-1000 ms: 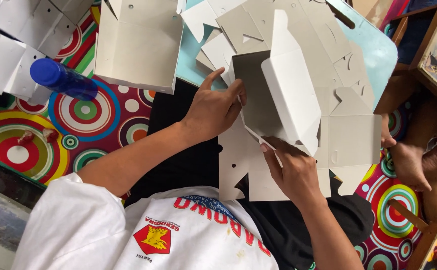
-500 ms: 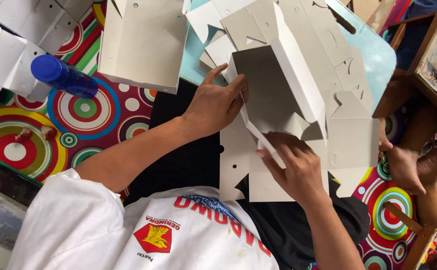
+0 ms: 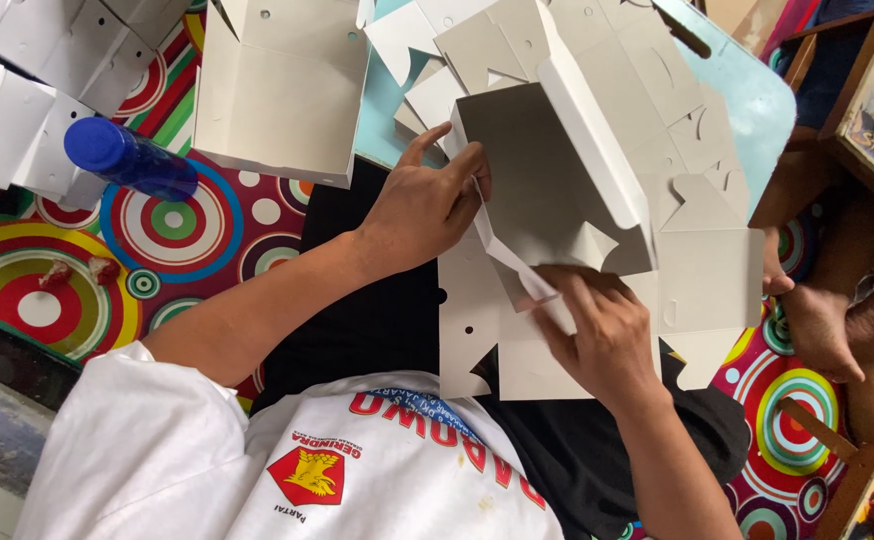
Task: The person assembles a white cardboard box by hand. They fold the flat die-cut piece along pre-scored lines, tuck the side flaps into slots, and press the edges to form a finished rectangular box.
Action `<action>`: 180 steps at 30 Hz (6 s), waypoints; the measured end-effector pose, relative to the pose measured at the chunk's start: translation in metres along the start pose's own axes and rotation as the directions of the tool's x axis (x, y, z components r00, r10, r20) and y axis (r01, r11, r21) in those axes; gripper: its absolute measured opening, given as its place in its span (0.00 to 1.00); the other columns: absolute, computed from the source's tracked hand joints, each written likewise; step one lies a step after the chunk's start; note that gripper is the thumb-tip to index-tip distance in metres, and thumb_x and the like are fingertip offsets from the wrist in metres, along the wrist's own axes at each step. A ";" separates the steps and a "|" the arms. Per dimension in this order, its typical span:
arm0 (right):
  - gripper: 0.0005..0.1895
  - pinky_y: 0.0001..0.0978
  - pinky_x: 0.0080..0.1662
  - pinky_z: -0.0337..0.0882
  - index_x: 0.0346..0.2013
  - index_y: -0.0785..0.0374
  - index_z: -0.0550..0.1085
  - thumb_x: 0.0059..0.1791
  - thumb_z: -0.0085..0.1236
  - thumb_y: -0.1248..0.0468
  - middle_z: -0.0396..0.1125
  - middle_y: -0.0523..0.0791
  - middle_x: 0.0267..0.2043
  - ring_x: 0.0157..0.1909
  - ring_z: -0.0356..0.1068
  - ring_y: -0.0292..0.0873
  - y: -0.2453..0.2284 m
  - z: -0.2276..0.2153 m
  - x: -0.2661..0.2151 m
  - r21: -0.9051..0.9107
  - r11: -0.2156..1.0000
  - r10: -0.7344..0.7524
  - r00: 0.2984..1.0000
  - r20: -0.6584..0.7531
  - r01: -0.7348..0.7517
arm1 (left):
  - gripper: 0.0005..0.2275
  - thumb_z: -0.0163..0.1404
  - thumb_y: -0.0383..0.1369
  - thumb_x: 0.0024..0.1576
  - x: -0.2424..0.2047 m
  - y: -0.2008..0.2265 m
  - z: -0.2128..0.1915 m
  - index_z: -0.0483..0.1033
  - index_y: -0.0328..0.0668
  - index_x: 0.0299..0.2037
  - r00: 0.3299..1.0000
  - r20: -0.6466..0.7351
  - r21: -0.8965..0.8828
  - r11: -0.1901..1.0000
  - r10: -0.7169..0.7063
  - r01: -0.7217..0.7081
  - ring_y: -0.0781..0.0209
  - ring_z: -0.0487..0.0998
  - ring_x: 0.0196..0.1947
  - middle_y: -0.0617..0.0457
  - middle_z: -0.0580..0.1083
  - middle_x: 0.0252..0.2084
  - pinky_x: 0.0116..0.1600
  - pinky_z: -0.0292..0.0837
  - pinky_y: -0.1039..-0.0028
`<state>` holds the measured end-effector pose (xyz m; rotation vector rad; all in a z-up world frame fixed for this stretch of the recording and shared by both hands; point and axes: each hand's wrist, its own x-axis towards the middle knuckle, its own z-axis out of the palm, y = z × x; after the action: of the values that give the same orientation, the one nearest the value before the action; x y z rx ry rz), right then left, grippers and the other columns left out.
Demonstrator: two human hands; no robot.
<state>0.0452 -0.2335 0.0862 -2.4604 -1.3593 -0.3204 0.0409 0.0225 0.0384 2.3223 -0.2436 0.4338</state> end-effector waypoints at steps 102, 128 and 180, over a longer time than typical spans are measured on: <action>0.04 0.45 0.37 0.77 0.47 0.54 0.65 0.58 0.50 0.64 0.70 0.42 0.46 0.38 0.75 0.53 0.090 -0.032 0.033 -0.055 0.966 0.255 0.967 0.022 -0.254 | 0.32 0.39 0.23 0.61 0.017 0.080 -0.026 0.41 0.35 0.76 0.972 0.217 -0.324 0.932 -0.093 0.162 0.62 0.76 0.13 0.60 0.66 0.08 0.63 0.72 0.61; 0.22 0.43 0.43 0.77 0.67 0.62 0.62 0.59 0.49 0.62 0.69 0.58 0.50 0.43 0.74 0.51 0.154 0.016 0.035 0.772 0.214 0.561 0.722 0.405 -0.599 | 0.34 0.41 0.28 0.63 0.012 0.057 -0.008 0.35 0.39 0.77 0.946 0.257 -0.324 0.905 -0.196 0.275 0.63 0.76 0.14 0.63 0.67 0.09 0.60 0.76 0.67; 0.24 0.28 0.46 0.72 0.51 0.57 0.85 0.49 0.52 0.50 0.83 0.47 0.30 0.36 0.80 0.39 -0.029 0.037 -0.220 0.258 -0.187 0.706 0.052 0.706 -0.948 | 0.13 0.40 0.16 0.50 0.013 0.026 0.057 0.63 0.45 0.41 0.990 0.139 0.117 0.992 0.024 -0.040 0.51 0.77 0.27 0.61 0.72 0.20 0.52 0.75 0.64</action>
<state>-0.0933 -0.3764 -0.0184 -2.0195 0.5384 0.8813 0.0588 -0.0366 0.0221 2.4722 -0.3300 0.3121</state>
